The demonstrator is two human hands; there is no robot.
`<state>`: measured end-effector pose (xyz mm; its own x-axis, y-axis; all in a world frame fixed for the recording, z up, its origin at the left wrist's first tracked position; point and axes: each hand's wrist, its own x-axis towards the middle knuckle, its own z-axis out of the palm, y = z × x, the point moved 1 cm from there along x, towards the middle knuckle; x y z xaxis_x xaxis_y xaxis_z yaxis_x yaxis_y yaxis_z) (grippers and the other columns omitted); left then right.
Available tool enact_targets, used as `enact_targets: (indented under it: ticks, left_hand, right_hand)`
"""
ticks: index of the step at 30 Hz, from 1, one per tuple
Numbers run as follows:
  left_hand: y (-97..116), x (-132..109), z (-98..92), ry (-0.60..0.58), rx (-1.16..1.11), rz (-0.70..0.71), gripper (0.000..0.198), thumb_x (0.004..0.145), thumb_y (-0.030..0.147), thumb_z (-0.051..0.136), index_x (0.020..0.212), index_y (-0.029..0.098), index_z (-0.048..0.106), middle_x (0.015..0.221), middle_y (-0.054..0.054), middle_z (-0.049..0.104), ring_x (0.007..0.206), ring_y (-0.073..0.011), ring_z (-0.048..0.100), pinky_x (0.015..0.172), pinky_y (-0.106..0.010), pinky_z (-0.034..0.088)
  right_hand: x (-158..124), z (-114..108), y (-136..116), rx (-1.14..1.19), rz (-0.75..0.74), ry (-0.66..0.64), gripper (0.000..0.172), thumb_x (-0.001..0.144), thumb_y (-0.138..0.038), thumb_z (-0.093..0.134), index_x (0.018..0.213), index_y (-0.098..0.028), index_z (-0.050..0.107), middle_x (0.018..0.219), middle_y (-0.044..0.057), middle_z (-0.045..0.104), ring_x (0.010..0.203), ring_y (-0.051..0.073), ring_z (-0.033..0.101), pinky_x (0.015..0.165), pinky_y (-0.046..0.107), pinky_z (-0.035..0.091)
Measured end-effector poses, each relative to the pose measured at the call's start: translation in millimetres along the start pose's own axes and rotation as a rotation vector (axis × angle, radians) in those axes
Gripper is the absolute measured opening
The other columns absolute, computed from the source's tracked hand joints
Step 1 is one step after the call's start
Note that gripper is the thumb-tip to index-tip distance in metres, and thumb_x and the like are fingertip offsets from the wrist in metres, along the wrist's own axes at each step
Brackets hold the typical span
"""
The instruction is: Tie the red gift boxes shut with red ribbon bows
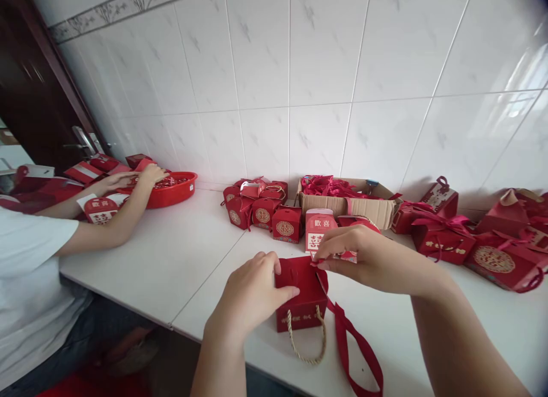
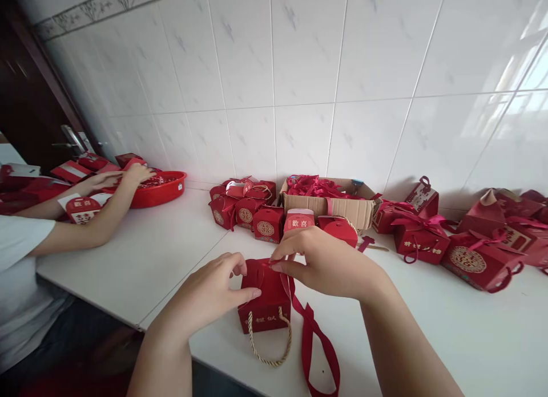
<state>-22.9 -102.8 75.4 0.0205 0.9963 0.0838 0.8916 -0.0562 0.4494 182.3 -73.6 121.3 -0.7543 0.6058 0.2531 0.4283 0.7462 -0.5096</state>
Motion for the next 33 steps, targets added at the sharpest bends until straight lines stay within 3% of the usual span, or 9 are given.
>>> enact_targets:
  ticks: [7,12,17,21,23,26,30,31,33]
  left_hand:
    - [-7.4,-9.3,15.7,0.026,-0.254,0.165,0.017,0.076,0.040,0.059,0.085,0.026,0.053,0.095,-0.002,0.059,0.083,-0.0207,0.060,0.067,-0.030,0.045]
    - [-11.8,-0.9,28.8,0.062,-0.289,0.218,0.017,0.076,0.036,0.062,0.089,0.027,0.054,0.104,-0.003,0.057,0.096,-0.0219,0.057,0.083,-0.034,0.046]
    - [-16.3,4.0,29.6,0.090,-0.386,0.113,0.020,0.075,0.036,0.061,0.089,0.025,0.052,0.102,-0.004,0.059,0.096,-0.0222,0.058,0.081,-0.035,0.049]
    - [-19.8,0.5,22.9,0.120,-0.509,0.032,0.017,0.080,0.041,0.054,0.086,0.024,0.055,0.096,-0.005,0.064,0.094,-0.0222,0.062,0.072,-0.030,0.051]
    - [-23.3,-1.0,21.1,0.101,-0.518,-0.010,0.018,0.081,0.041,0.053,0.086,0.024,0.057,0.090,-0.006,0.067,0.086,-0.0224,0.065,0.068,-0.031,0.051]
    - [-29.6,-1.5,20.9,0.070,-0.548,-0.037,0.022,0.080,0.043,0.053,0.089,0.025,0.060,0.083,-0.006,0.069,0.075,-0.0231,0.066,0.064,-0.032,0.052]
    - [-34.7,-0.6,21.4,0.048,-0.609,-0.068,0.028,0.080,0.044,0.052,0.095,0.024,0.064,0.087,-0.007,0.071,0.071,-0.0232,0.067,0.063,-0.033,0.053]
    - [-35.2,-0.8,21.5,0.043,-0.615,-0.078,0.031,0.080,0.044,0.053,0.100,0.024,0.064,0.091,-0.008,0.071,0.072,-0.0234,0.067,0.064,-0.033,0.054]
    - [-35.8,-1.7,21.9,0.039,-0.625,-0.093,0.040,0.079,0.044,0.054,0.112,0.023,0.062,0.097,-0.009,0.071,0.076,-0.0238,0.068,0.065,-0.033,0.054]
  right_hand:
    - [1.3,-3.5,-3.5,0.026,0.098,0.231,0.018,0.088,-0.030,0.055,0.082,-0.022,0.070,0.081,0.002,0.069,0.075,0.016,0.061,0.067,0.028,0.047]
    - [2.3,-1.6,-0.3,0.171,0.137,0.671,0.018,0.083,-0.036,0.063,0.080,-0.020,0.071,0.073,0.002,0.067,0.069,0.017,0.062,0.061,0.030,0.048]
    - [-9.1,-7.2,-4.5,0.331,0.074,1.207,0.009,0.080,-0.031,0.068,0.086,-0.026,0.072,0.087,0.001,0.068,0.085,0.020,0.064,0.078,0.038,0.051]
    - [-22.9,-21.3,-1.4,0.515,0.003,1.372,0.009,0.084,-0.035,0.063,0.089,-0.033,0.070,0.103,-0.001,0.064,0.105,0.024,0.059,0.085,0.039,0.049]
    - [-23.9,-23.9,3.4,0.633,-0.001,1.347,0.010,0.086,-0.035,0.060,0.093,-0.038,0.066,0.106,-0.004,0.062,0.104,0.020,0.058,0.078,0.033,0.050]
    - [-12.1,-14.4,8.9,0.643,0.064,1.155,0.009,0.082,-0.031,0.065,0.089,-0.032,0.061,0.084,-0.002,0.063,0.074,0.015,0.061,0.059,0.028,0.048]
    - [18.9,20.5,8.6,0.484,0.261,0.331,0.012,0.078,-0.032,0.066,0.083,-0.021,0.063,0.070,0.001,0.065,0.063,0.015,0.060,0.055,0.027,0.047]
    - [25.5,29.3,7.8,0.429,0.274,0.197,0.013,0.080,-0.032,0.063,0.082,-0.020,0.065,0.071,0.002,0.066,0.066,0.015,0.061,0.058,0.027,0.048]
    - [36.0,43.7,7.1,0.334,0.266,0.118,0.017,0.084,-0.032,0.057,0.081,-0.019,0.069,0.076,0.002,0.068,0.072,0.016,0.062,0.063,0.026,0.048]
